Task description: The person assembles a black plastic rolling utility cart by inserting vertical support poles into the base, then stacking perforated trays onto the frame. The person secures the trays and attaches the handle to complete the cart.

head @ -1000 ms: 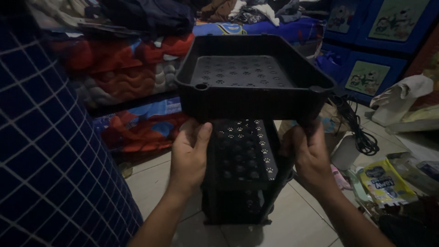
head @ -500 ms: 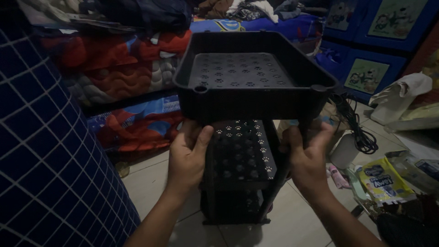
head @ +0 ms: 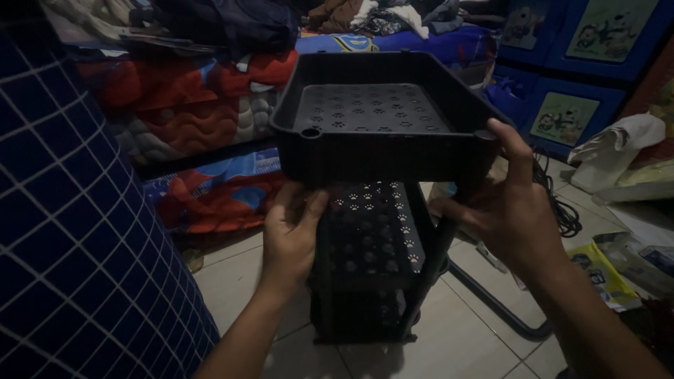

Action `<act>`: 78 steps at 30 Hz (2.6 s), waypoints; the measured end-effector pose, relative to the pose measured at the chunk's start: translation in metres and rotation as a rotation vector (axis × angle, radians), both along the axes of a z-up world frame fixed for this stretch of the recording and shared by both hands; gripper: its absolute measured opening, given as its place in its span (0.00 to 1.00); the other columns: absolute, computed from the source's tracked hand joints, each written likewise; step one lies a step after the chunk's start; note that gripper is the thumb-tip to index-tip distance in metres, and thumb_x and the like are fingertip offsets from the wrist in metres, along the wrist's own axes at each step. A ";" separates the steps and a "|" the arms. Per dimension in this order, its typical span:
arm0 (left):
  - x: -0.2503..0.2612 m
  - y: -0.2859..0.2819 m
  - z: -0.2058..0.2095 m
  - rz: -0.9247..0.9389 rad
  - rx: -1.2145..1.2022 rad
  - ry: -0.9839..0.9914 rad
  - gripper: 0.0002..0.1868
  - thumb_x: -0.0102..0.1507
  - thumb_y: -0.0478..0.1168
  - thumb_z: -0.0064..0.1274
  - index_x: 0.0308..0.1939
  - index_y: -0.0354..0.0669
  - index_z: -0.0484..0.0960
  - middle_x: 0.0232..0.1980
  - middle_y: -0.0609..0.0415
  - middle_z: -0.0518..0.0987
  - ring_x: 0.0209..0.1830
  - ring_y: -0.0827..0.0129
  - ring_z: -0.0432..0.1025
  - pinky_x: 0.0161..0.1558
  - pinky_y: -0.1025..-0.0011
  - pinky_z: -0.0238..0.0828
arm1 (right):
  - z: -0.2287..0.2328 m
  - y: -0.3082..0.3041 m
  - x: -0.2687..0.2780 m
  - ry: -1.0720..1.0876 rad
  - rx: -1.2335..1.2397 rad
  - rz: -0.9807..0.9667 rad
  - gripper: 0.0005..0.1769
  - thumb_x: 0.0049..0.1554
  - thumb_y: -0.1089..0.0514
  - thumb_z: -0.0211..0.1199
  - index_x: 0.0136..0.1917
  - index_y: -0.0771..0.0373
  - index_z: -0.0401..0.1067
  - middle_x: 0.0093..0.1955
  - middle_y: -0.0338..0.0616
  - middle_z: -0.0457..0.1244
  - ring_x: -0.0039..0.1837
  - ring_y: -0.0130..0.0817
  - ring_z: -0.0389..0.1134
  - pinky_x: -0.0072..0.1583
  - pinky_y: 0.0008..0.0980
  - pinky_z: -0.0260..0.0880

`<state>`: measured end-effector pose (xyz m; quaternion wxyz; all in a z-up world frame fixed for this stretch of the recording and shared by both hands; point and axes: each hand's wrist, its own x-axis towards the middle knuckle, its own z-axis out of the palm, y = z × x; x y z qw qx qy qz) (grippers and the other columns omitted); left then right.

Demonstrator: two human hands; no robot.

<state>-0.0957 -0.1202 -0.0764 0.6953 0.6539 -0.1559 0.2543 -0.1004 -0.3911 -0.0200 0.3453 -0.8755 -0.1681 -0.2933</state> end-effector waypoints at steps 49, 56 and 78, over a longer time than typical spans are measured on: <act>0.004 0.009 0.073 0.638 0.597 -0.820 0.25 0.76 0.60 0.40 0.49 0.42 0.77 0.50 0.52 0.77 0.53 0.60 0.71 0.64 0.57 0.59 | 0.029 0.003 -0.019 0.239 -0.216 -0.241 0.48 0.53 0.49 0.70 0.75 0.47 0.42 0.51 0.56 0.71 0.49 0.51 0.77 0.50 0.45 0.79; 0.022 -0.011 0.077 0.761 0.775 -0.826 0.25 0.73 0.59 0.51 0.33 0.43 0.80 0.35 0.54 0.75 0.44 0.59 0.69 0.68 0.49 0.62 | 0.031 0.008 -0.017 0.202 -0.280 -0.264 0.47 0.56 0.48 0.70 0.74 0.53 0.40 0.47 0.54 0.72 0.45 0.51 0.77 0.47 0.47 0.78; 0.026 0.018 0.052 0.575 1.071 -0.852 0.59 0.47 0.44 0.79 0.74 0.47 0.56 0.68 0.47 0.58 0.74 0.48 0.53 0.75 0.53 0.63 | 0.006 0.002 0.008 0.133 -0.179 -0.097 0.61 0.52 0.58 0.70 0.78 0.46 0.24 0.47 0.57 0.70 0.44 0.51 0.77 0.46 0.47 0.80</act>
